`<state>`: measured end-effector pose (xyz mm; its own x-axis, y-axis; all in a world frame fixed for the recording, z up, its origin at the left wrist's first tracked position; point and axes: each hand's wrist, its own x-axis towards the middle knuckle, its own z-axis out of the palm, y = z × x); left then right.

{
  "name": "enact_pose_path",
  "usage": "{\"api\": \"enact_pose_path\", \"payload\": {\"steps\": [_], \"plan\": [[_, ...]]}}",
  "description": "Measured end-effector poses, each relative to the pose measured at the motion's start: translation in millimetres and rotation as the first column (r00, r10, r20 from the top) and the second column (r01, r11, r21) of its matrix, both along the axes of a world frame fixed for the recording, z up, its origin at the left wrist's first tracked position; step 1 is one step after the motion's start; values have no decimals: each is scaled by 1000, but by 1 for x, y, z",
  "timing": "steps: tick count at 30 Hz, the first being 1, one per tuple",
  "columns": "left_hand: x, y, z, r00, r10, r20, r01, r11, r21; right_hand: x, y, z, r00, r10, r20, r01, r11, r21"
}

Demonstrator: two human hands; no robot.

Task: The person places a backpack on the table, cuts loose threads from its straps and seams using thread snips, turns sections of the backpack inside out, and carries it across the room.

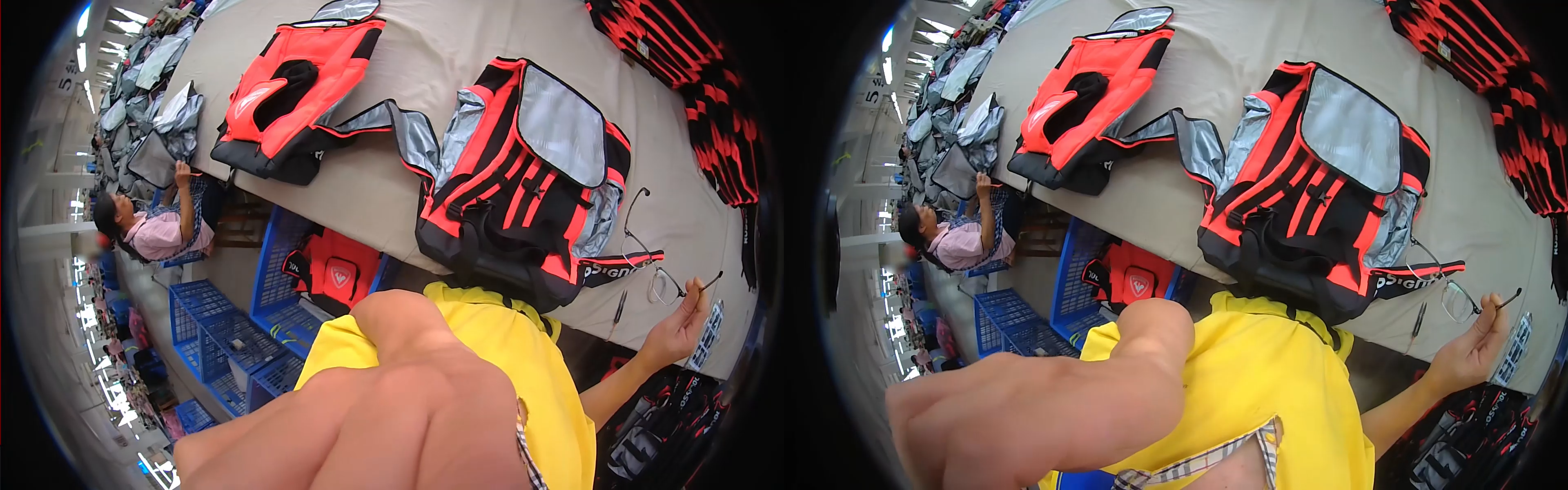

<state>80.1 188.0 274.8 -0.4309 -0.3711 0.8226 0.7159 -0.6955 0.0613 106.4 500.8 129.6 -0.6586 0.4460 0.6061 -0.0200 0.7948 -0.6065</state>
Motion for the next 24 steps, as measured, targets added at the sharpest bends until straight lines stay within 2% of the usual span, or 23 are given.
{"api": "enact_pose_path", "payload": {"steps": [8,10,12,14,16,17,19,20,23,24], "plan": [[-9,-8,-9,996,-51,77,56,996,-67,0,1,-2,1000,-17,-5,16,999,-40],[-16,-26,-21,981,-59,187,87,986,-145,3,0,1,999,-33,23,33,999,-17],[-26,-40,-50,917,-36,397,144,958,-246,1,2,0,997,-70,22,70,998,5],[-27,-49,-99,749,-25,662,260,930,-260,4,5,-4,998,-67,20,68,997,-26],[-14,-50,-132,349,-138,927,387,922,-8,4,5,-5,998,-65,1,65,997,-30],[-5,-52,-149,340,-148,929,393,920,3,4,3,-4,997,-73,13,74,997,-24],[11,-59,-182,84,-84,993,412,910,42,3,2,-5,997,-77,24,77,997,-29],[20,-62,-194,72,-89,993,408,912,52,3,1,-5,997,-73,35,74,997,-23],[40,-70,-218,-80,-38,996,338,939,63,-1,-4,-6,999,-33,26,34,999,-42],[46,-73,-224,-88,-37,995,322,945,63,-2,-6,-5,997,-52,51,54,998,-22]]}}
